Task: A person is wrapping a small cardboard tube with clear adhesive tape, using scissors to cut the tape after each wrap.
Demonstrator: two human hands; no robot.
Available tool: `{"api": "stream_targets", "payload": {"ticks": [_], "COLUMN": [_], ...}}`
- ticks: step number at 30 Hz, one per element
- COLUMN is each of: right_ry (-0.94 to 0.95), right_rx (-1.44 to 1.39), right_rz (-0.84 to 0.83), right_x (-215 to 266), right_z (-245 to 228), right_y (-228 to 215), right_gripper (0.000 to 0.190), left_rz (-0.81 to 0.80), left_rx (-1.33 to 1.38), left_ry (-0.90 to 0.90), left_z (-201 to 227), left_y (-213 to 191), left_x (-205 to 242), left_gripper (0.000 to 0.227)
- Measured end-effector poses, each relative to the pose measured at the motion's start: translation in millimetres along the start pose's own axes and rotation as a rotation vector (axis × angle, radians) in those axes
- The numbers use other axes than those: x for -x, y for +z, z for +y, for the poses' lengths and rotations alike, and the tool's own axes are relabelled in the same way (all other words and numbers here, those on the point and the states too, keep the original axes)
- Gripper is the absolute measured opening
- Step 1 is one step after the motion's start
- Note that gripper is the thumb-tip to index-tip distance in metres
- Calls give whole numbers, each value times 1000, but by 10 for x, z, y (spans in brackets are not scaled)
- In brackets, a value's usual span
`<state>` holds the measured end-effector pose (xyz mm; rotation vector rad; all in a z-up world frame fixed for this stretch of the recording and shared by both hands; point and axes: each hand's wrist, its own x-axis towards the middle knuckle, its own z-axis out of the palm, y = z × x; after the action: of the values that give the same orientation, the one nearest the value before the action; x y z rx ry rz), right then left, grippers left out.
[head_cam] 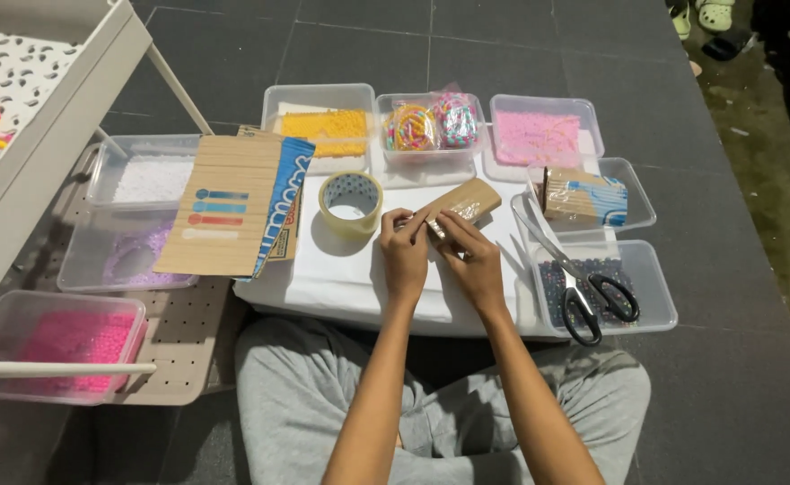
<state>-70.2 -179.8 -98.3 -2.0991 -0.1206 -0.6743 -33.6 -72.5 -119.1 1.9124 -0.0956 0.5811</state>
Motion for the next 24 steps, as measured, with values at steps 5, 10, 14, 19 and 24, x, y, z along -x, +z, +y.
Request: {"api": "stream_targets", "payload": {"ticks": [5,10,14,19,24], "right_ry": [11,-15,-94,-109,-118], "right_rx": [15,2,-53,-122,-68], "right_rz": [4,-34,-57,-59,-55], "right_x": [21,40,2,-19,40], "right_z": [-43,-37,-58,-134,-38], "right_y": [-2,-40,-89,-109,-89], "right_gripper": [47,63,57,37,38], "left_rz": [-6,-4,-17,9,8], "left_rx": [32,53,70,36,9], "left_ry": [4,42,59,125,176], "left_z": [71,82,7,-42,-26], "left_y": [-53,-62,-20,-25,-46], "left_x": [9,-43,-78,-59,35], "left_gripper": [32,31,28,32,43]}}
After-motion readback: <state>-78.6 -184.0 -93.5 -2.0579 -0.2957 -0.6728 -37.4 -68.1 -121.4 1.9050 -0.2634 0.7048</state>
